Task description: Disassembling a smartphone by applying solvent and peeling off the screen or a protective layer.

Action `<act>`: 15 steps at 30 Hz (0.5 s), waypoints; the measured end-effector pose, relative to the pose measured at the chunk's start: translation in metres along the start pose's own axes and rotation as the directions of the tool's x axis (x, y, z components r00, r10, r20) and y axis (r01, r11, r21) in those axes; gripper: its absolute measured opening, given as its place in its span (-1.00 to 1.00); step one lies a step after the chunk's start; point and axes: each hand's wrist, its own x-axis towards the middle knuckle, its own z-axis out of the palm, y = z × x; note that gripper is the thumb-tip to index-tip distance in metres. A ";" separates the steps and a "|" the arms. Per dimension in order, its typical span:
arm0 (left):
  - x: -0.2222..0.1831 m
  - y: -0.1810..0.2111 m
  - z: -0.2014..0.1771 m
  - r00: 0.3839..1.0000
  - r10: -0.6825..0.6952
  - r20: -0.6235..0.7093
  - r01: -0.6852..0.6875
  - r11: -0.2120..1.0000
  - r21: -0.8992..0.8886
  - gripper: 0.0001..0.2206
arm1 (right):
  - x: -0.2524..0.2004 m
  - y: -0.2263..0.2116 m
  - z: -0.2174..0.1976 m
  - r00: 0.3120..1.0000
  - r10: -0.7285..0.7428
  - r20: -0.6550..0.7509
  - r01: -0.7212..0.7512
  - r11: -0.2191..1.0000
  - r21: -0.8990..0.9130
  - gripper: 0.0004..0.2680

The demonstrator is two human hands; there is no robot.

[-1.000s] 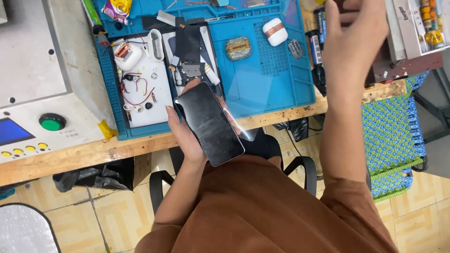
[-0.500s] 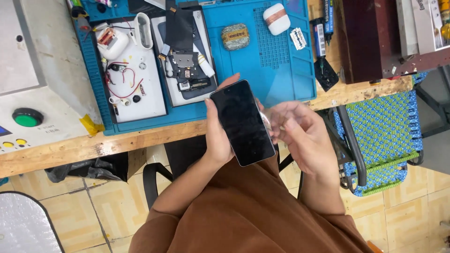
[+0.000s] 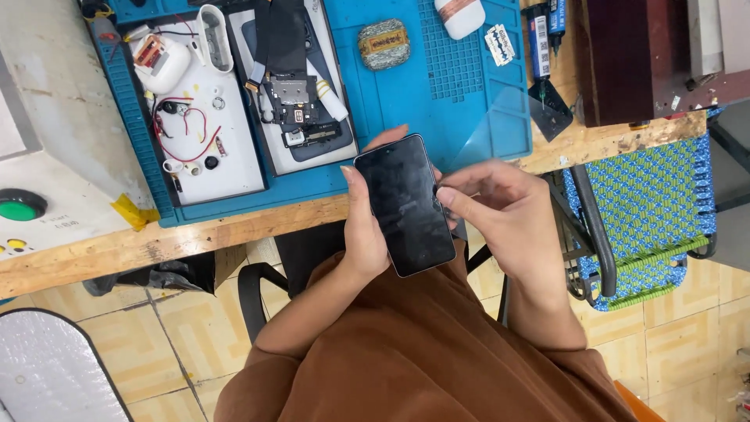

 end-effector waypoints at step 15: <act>-0.002 0.005 0.020 0.997 0.077 0.017 -0.079 0.972 0.220 -0.30 | 0.015 0.023 0.005 0.999 0.017 -0.044 -0.007 0.976 0.216 -0.92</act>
